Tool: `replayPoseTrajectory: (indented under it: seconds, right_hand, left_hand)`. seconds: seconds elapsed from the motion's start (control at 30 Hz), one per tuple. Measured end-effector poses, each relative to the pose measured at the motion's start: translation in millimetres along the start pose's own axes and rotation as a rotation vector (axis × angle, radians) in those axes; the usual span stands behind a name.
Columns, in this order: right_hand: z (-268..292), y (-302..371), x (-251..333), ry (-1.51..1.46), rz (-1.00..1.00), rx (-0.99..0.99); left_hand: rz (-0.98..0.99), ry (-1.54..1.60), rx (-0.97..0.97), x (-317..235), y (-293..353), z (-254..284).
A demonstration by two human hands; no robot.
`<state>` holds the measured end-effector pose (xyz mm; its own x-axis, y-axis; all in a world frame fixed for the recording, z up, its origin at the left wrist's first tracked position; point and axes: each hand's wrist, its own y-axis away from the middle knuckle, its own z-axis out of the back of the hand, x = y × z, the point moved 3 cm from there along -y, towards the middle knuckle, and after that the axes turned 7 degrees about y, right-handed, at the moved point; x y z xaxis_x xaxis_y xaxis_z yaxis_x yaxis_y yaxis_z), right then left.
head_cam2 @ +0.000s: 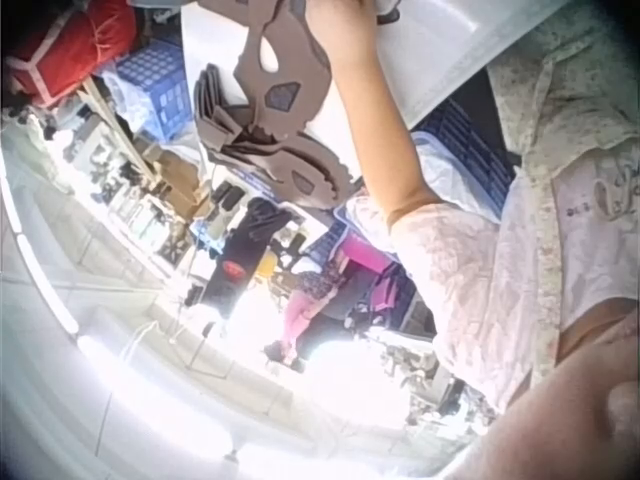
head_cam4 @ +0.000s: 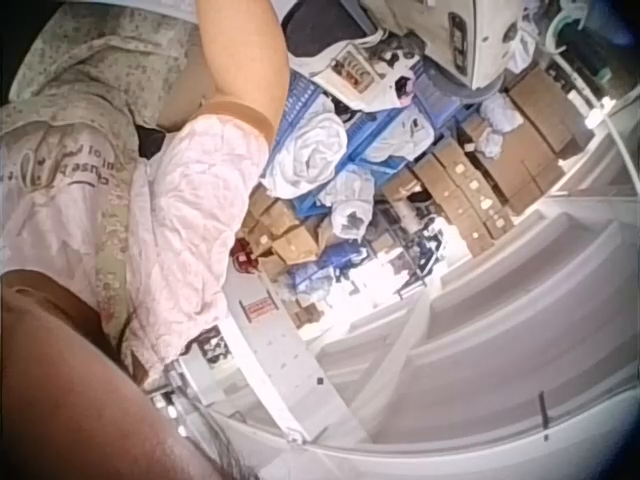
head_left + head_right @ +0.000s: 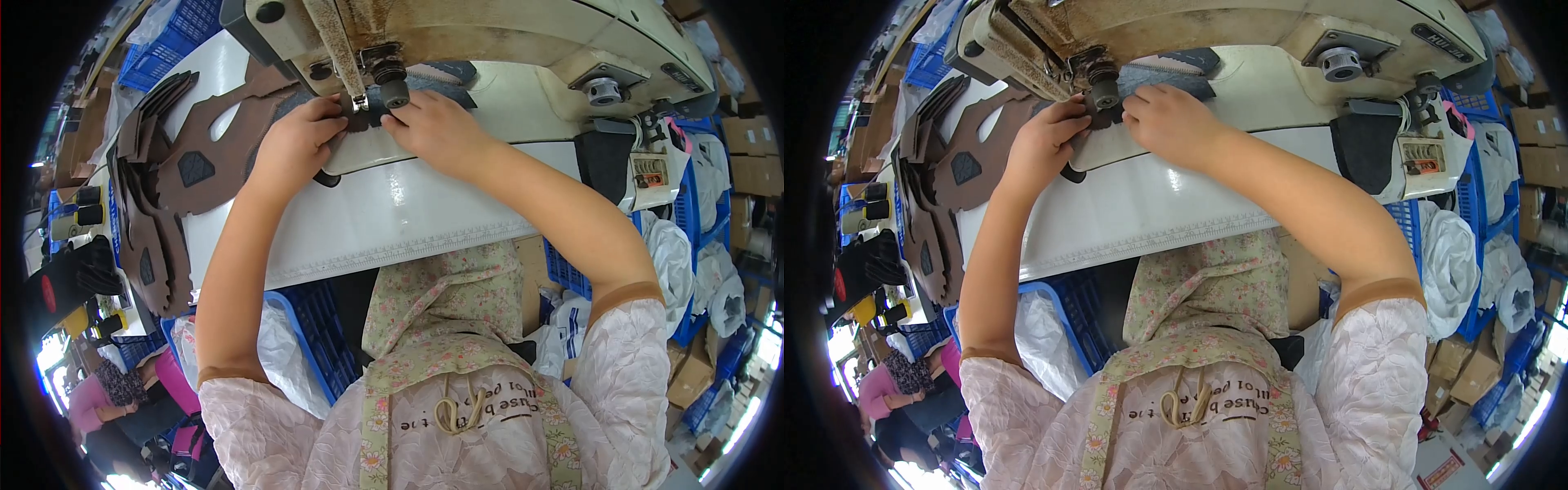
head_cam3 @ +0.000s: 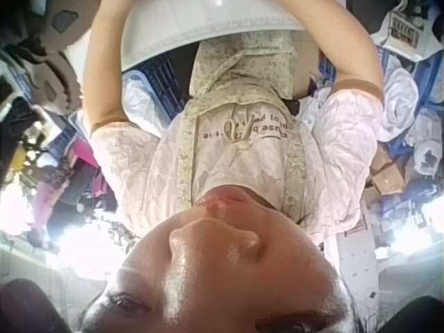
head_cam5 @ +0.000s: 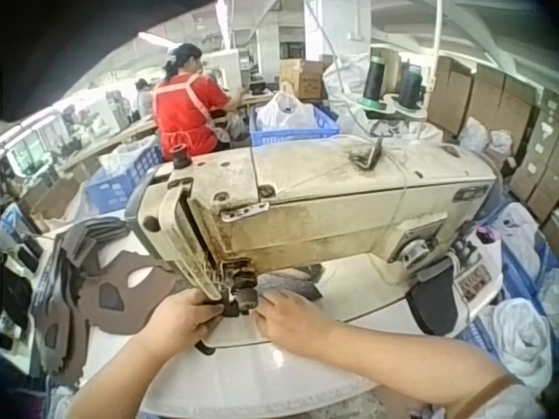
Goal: Sewing together components of a shoe upper using an industrial sewing machine.
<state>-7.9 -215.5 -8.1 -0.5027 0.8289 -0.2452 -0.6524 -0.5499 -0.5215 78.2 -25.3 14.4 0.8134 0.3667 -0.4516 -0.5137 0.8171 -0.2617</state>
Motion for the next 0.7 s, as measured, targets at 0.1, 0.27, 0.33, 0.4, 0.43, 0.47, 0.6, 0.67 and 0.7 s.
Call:
replayPoseTrajectory:
  seconds: [0.1,0.27,0.33,0.4,0.43,0.47,0.6,0.67,0.7]
  right_hand:
    - [0,0,0,-0.012,0.004,-0.015]
    - [0,-3,1,-0.027,-0.001,0.004]
    - [0,-4,2,-0.029,-0.008,-0.004]
    - [-1,-5,2,-0.03,-0.015,-0.01]
    - [-1,-5,1,-0.023,-0.023,-0.014]
    - [-1,-5,0,-0.016,-0.032,-0.017]
    - [-6,-7,2,-0.021,-0.038,-0.012]
    - [-9,-8,0,-0.036,-0.061,-0.018]
    - [-10,-9,0,-0.036,-0.058,-0.019]
  left_hand:
    - [-0.008,-0.017,0.016,-2,0,2]
    - [-0.032,-0.054,0.024,-1,-1,2]
    - [-0.051,-0.076,0.02,1,-2,1]
    - [-0.071,-0.097,0.015,0,-2,3]
    - [-0.052,-0.109,0.047,-2,-4,3]
    - [-0.034,-0.121,0.079,-3,-5,3]
    - [-0.029,-0.141,0.073,0,-4,2]
    - [-0.042,-0.157,0.069,0,-6,1]
    - [-0.04,-0.158,0.067,1,-6,0]
